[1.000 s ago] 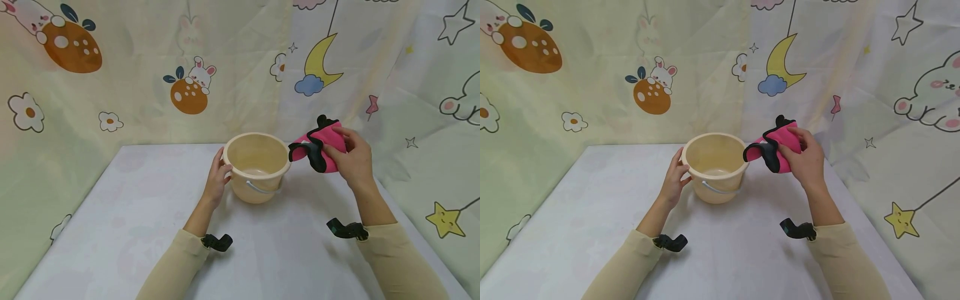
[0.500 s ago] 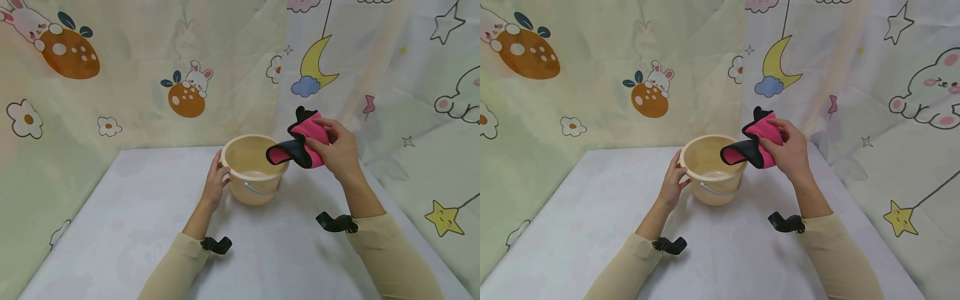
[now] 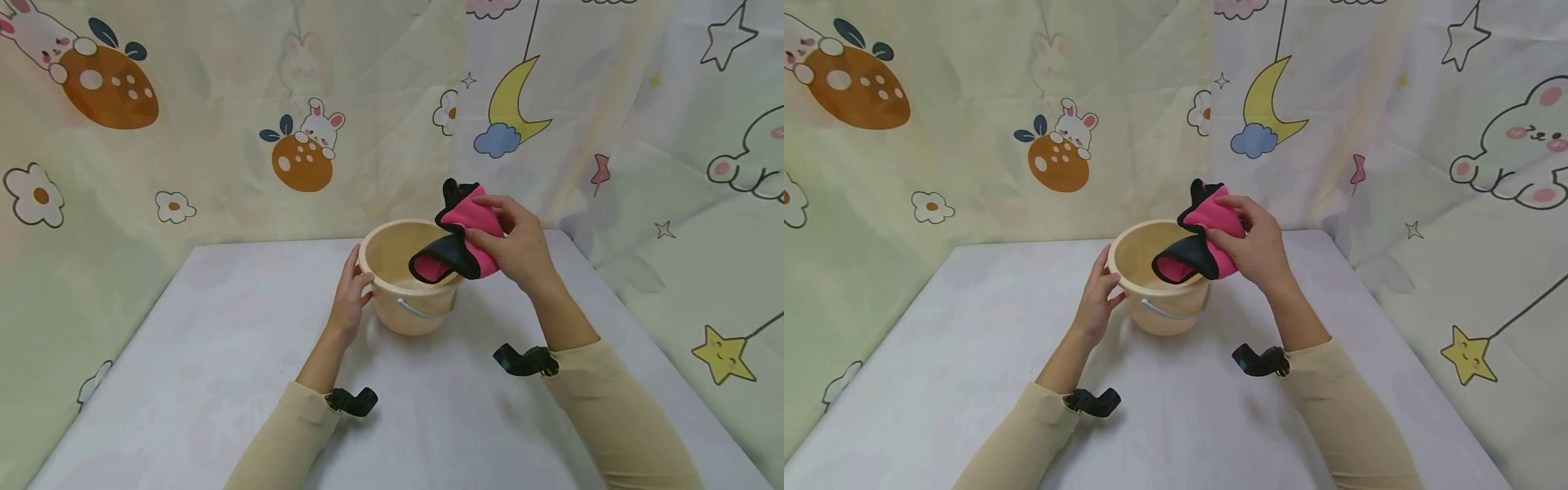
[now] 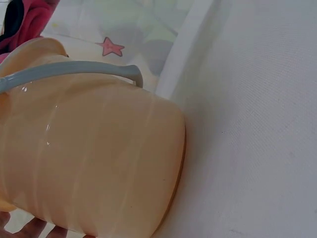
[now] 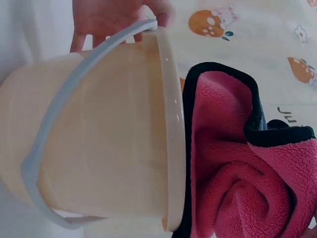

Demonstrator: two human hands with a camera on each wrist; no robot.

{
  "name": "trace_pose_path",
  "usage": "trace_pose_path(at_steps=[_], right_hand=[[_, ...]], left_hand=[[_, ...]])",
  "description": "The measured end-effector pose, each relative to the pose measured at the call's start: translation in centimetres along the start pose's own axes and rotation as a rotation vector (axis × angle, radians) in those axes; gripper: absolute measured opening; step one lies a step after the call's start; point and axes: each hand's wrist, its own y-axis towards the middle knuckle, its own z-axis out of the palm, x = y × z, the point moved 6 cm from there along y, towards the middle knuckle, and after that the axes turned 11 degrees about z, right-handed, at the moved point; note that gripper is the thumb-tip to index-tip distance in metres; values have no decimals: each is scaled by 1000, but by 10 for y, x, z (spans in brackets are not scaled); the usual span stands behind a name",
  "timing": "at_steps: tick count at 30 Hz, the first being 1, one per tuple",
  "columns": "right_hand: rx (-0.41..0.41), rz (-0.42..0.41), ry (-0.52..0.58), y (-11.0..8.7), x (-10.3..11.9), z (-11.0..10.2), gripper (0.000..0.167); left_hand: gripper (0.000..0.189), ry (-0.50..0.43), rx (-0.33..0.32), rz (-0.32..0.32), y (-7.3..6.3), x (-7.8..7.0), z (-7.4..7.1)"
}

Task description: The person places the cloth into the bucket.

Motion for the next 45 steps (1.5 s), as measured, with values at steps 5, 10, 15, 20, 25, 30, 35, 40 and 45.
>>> trace_pose_path(at_steps=[5, 10, 15, 20, 25, 30, 35, 40, 45], right_hand=[[88, -20, -40, 6, 4, 18, 55], [138, -5, -88, 13, 2, 34, 54], [181, 21, -131, 16, -3, 49, 53], [221, 56, -159, 18, -9, 60, 54], [230, 56, -218, 22, -12, 68, 54], [252, 41, -260, 26, -11, 75, 51], [259, 38, -301, 29, -10, 86, 50], [256, 37, -353, 33, -7, 96, 48], [267, 34, -390, 35, -9, 101, 48]], left_hand=[[72, -7, -2, -7, 0, 1, 1], [72, 10, -9, -14, 0, 1, 1], [72, 22, -6, -19, 0, 2, 1], [72, 33, -1, -18, 0, 2, 1], [73, 35, 3, -10, 0, 1, 2], [73, 14, 2, -7, 0, 0, 3], [73, 9, 2, -9, 0, 0, 2], [73, 17, -3, -3, 0, -1, 1], [72, 14, 3, -5, 0, -1, 2]])
